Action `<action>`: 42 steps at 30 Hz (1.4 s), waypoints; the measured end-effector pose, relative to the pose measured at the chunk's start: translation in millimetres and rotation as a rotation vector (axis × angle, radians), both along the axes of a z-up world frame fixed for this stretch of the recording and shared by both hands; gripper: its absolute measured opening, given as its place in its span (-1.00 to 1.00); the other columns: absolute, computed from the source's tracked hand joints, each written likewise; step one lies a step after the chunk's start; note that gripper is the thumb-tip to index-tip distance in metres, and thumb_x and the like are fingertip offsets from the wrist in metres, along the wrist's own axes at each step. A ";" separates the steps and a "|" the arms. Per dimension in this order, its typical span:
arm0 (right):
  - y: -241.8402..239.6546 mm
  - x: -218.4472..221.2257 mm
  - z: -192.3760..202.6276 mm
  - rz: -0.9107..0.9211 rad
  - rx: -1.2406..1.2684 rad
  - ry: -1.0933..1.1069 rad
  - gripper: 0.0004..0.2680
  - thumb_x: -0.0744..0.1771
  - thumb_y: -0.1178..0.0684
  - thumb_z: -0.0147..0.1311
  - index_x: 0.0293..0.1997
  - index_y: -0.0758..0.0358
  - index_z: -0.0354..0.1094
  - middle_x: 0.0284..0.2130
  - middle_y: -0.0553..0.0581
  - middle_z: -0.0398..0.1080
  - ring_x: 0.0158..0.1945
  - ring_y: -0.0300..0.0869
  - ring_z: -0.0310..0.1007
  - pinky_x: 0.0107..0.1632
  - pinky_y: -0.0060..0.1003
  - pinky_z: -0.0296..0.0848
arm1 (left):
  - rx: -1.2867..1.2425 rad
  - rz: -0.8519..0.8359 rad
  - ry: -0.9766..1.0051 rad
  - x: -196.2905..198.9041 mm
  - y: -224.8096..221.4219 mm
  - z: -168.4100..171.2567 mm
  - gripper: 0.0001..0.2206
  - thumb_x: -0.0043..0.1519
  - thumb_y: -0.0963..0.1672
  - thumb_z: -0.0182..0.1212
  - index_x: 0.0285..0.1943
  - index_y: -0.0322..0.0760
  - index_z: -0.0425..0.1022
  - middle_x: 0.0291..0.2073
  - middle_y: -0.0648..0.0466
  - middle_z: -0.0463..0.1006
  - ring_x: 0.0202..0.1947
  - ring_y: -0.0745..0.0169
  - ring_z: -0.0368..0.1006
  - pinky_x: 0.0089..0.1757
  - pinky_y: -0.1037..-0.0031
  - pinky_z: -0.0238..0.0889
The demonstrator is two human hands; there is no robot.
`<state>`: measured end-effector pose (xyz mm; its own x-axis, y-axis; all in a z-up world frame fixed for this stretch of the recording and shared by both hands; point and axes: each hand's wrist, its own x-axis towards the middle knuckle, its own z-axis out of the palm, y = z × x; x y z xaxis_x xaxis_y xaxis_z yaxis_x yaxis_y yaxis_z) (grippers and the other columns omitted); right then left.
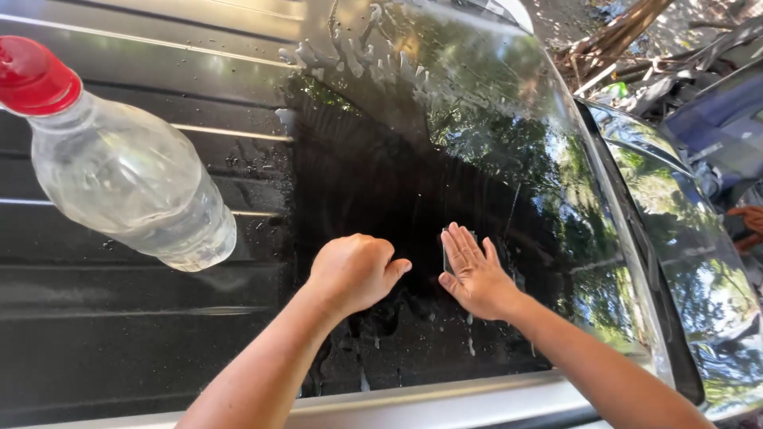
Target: Applying a dark protective tint film to the sunroof of a vehicle using water and a squeegee.
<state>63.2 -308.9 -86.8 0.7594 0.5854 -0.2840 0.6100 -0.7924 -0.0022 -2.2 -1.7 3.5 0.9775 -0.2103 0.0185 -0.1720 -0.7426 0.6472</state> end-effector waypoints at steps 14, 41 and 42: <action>1.5 20.0 3.4 -0.195 0.073 -0.017 -0.40 0.41 -0.35 -0.51 0.56 0.19 -0.56 0.55 0.23 -0.60 0.59 0.04 -0.62 0.44 0.26 -0.49 | 0.064 -0.016 0.111 4.9 3.8 5.7 -0.62 0.21 0.09 0.20 -0.41 -0.27 0.62 -0.42 -0.12 0.63 -0.33 -0.18 0.57 -0.25 0.09 0.44; 15.0 135.0 -6.4 -0.410 0.042 -0.030 -0.43 0.40 -0.36 -0.52 0.58 0.05 -0.47 0.56 0.10 -0.53 0.60 -0.04 -0.57 0.45 0.32 -0.40 | 0.137 -0.017 0.183 3.7 7.6 9.8 -0.61 0.21 0.11 0.19 -0.37 -0.23 0.63 -0.39 -0.10 0.64 -0.28 -0.19 0.57 -0.21 0.10 0.45; 23.0 158.7 -4.9 -0.631 0.094 0.037 -0.44 0.39 -0.39 -0.55 0.58 -0.09 -0.52 0.57 -0.02 -0.59 0.61 -0.12 -0.62 0.48 0.28 -0.46 | 0.150 -0.022 0.180 4.7 9.2 10.0 -0.61 0.22 0.11 0.18 -0.36 -0.23 0.63 -0.39 -0.11 0.64 -0.27 -0.19 0.57 -0.21 0.10 0.45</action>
